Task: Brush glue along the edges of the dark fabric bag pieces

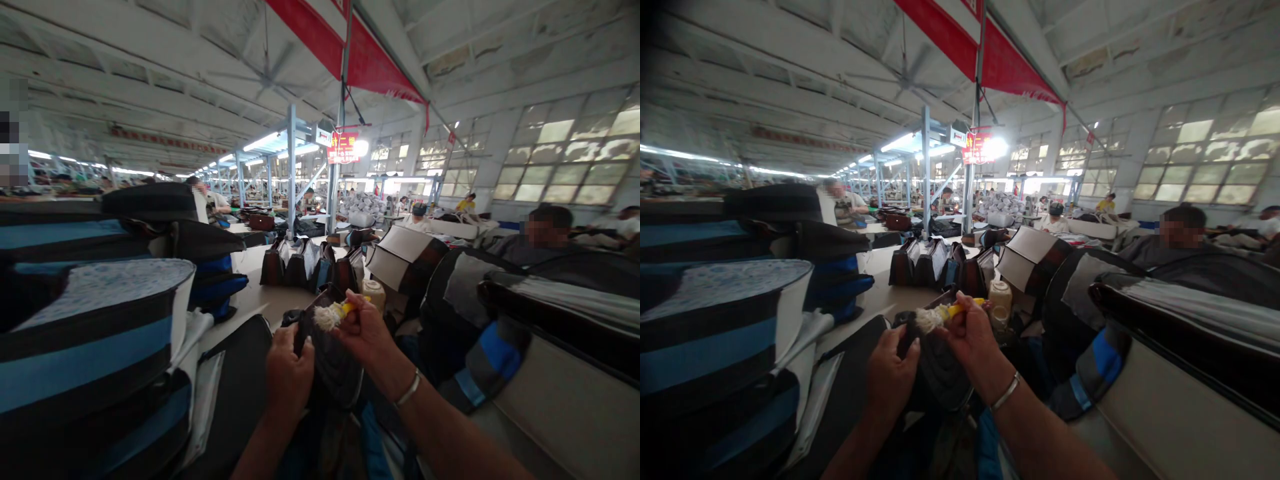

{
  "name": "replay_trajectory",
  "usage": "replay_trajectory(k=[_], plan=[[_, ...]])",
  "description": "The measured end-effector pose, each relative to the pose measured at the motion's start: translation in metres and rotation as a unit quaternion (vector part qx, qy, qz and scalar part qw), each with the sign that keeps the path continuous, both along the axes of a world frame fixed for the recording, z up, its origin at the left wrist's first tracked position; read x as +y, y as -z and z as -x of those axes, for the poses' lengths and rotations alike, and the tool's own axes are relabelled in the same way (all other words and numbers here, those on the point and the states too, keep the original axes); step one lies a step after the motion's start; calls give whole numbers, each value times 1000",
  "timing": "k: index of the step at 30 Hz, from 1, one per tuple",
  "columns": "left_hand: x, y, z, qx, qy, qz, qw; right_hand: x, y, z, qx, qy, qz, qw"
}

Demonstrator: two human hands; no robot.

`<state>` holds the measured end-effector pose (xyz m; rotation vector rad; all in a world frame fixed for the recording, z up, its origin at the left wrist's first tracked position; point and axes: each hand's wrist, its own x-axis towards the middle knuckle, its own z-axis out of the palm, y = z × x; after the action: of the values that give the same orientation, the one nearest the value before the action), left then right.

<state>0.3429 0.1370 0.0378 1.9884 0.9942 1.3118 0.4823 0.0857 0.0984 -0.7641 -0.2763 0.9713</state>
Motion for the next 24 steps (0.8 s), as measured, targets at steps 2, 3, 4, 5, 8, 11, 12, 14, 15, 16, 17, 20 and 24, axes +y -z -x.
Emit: replay_trajectory(k=[2, 3, 4, 5, 8, 11, 12, 14, 15, 16, 17, 20, 24], plan=[[5, -2, 3, -6, 30, 13, 999, 0, -15, -13, -86, 68, 1, 994], [7, -3, 4, -11, 50, 24, 998, 0, -23, -19, -139, 94, -1, 986], [7, -3, 5, -20, 73, 40, 996, 0, -31, -23, -190, 109, -6, 976], [7, -2, 6, -31, 96, 59, 993, 1, -37, -26, -246, 118, -8, 962], [6, 0, 5, -78, 152, 120, 978, 7, -46, -22, -365, 117, -5, 924], [3, 3, 1, -94, 173, 140, 970, 19, -47, -13, -456, 135, 12, 879], [2, 4, 0, -96, 178, 144, 969, 23, -47, -11, -479, 150, 17, 865], [1, 5, 0, -100, 182, 158, 965, 29, -49, -11, -511, 186, 25, 839], [1, 6, 0, -104, 181, 167, 963, 30, -51, -13, -526, 206, 28, 825], [1, 6, 0, -108, 180, 178, 961, 30, -52, -15, -539, 220, 27, 813], [1, 6, 1, -112, 178, 187, 960, 30, -53, -16, -548, 227, 22, 805], [3, 5, 1, -127, 182, 205, 953, 25, -51, -17, -581, 206, 2, 788], [3, 4, 1, -135, 184, 221, 948, 16, -44, -8, -642, 226, -23, 733]])
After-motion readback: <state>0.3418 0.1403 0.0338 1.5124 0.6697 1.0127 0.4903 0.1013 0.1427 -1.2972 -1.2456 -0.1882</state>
